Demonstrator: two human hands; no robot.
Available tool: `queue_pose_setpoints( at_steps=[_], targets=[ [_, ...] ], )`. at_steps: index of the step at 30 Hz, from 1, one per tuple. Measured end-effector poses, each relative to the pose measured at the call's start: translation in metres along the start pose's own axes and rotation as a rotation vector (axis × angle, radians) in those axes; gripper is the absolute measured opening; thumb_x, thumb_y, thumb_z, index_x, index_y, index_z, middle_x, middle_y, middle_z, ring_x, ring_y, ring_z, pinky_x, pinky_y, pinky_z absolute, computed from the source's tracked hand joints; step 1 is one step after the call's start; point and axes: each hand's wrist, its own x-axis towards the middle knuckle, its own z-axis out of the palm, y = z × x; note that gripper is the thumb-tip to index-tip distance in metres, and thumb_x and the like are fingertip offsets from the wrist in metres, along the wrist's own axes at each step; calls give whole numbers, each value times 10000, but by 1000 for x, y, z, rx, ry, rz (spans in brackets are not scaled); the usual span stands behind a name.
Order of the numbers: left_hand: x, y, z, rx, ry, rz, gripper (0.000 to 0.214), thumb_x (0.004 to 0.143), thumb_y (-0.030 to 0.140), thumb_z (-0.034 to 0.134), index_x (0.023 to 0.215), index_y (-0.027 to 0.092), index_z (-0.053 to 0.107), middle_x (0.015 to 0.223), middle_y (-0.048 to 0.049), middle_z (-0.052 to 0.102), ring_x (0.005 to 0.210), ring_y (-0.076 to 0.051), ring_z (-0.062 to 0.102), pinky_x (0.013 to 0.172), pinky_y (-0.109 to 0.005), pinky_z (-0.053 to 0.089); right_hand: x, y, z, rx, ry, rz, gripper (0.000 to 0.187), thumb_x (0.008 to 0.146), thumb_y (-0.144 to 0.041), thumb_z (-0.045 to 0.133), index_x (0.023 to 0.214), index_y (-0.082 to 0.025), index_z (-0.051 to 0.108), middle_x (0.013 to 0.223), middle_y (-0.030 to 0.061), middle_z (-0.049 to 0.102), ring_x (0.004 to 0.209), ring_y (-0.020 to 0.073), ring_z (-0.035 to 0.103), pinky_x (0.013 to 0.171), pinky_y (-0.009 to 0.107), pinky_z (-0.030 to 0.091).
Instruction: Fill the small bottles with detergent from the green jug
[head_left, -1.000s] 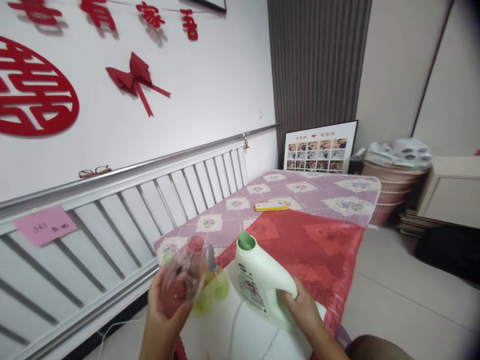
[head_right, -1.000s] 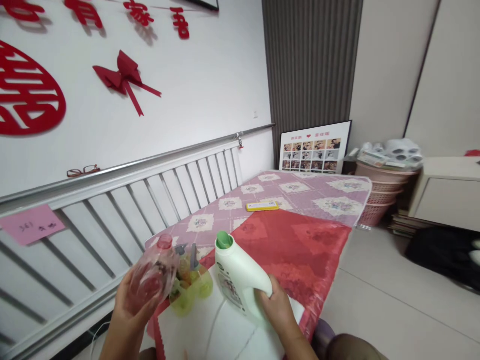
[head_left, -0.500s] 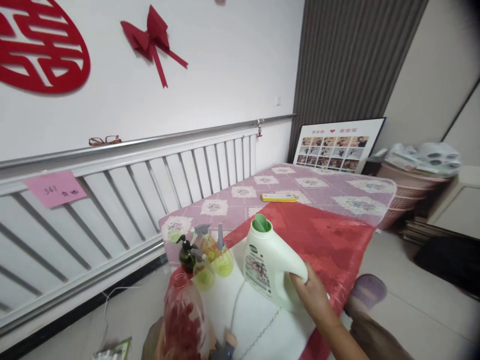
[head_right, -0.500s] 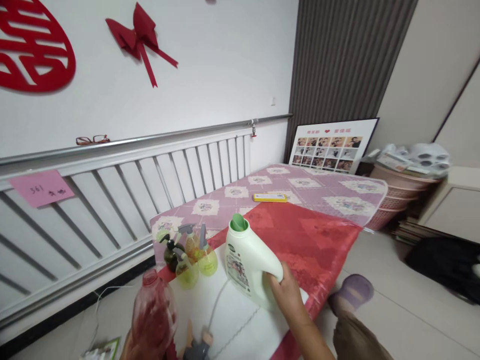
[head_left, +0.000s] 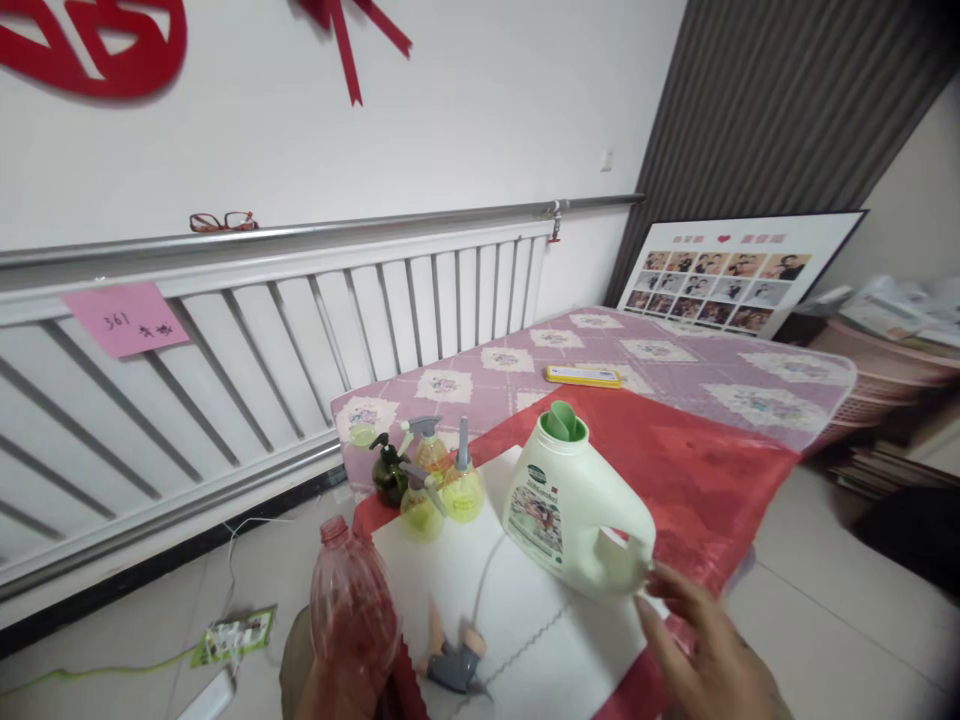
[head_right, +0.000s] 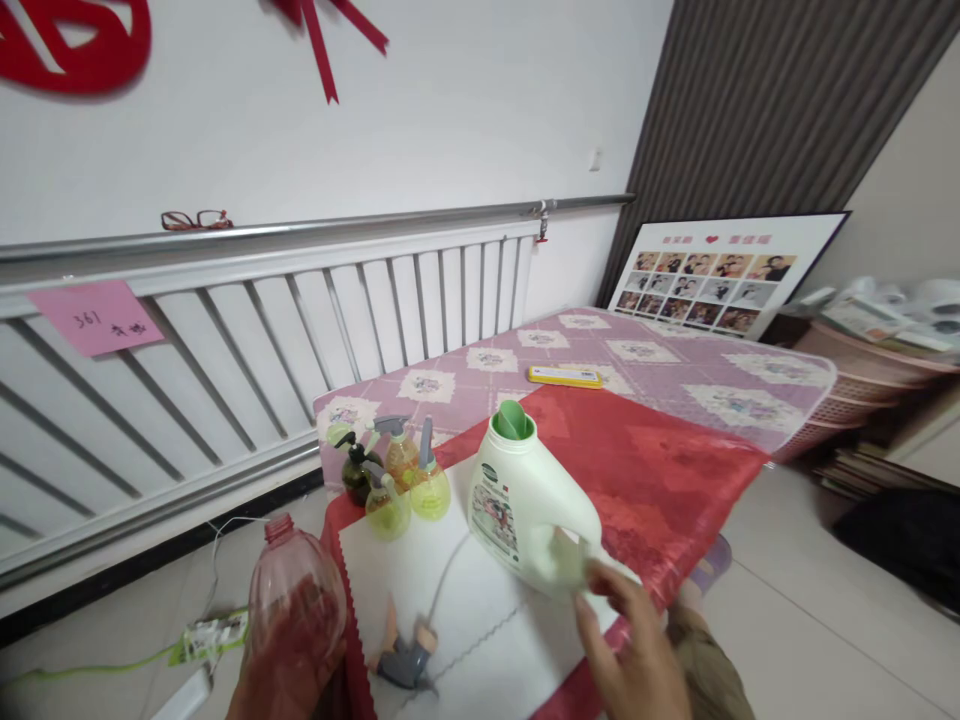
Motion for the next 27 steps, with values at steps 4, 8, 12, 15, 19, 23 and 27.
queue_pose_setpoints(
  at_steps=[4,8,12,15,19,23,27],
  targets=[
    [-1,-8,-2,-88,-64,35,337,686,456,746,1016,462,682,1108,51,714,1020,-229,665,873,-356,523,-24,-26,35,7,-435,-363,259,825,-255,510,1061,-251,615,984,75,693,899,219,670,786,328,559],
    [-7,-12,6,-86,-83,20,364,661,429,777,1013,448,688,1103,52,719,1014,-228,670,882,-340,514,-38,-54,75,-84,-595,-561,515,753,-57,476,1234,-222,551,1156,89,673,1033,218,632,884,337,522],
    [-15,-7,9,-78,-44,27,309,702,404,756,1003,432,695,1072,33,728,1008,-220,669,878,-342,506,-40,-68,100,-267,-629,-670,579,745,0,519,1264,-257,515,1188,48,675,969,224,636,787,317,504],
    [-18,-3,5,-76,-33,19,318,693,465,750,1004,425,696,1052,28,733,983,-222,675,858,-347,511,-43,-69,117,-380,-640,-784,321,787,-63,600,1043,-256,616,989,6,724,813,210,640,645,284,453],
    [-19,-3,0,-84,-15,18,377,659,507,761,1019,421,690,1059,20,732,965,-226,680,817,-334,525,-49,-67,131,-451,-641,-862,147,781,-100,640,863,-222,630,796,5,695,718,197,607,588,271,399],
    [-15,-7,-5,-81,1,21,413,641,514,770,1034,419,684,1081,15,722,1001,-232,664,844,-345,514,-46,-75,119,-376,-685,-878,138,801,-81,583,831,-212,613,820,13,665,714,190,587,637,279,412],
    [-7,-14,-17,-68,-12,54,423,646,514,767,1051,445,663,1126,11,702,1069,-246,634,914,-380,475,-35,-91,87,-84,-760,-750,263,797,-63,514,985,-221,606,913,30,655,810,181,598,739,264,457]
  ],
)
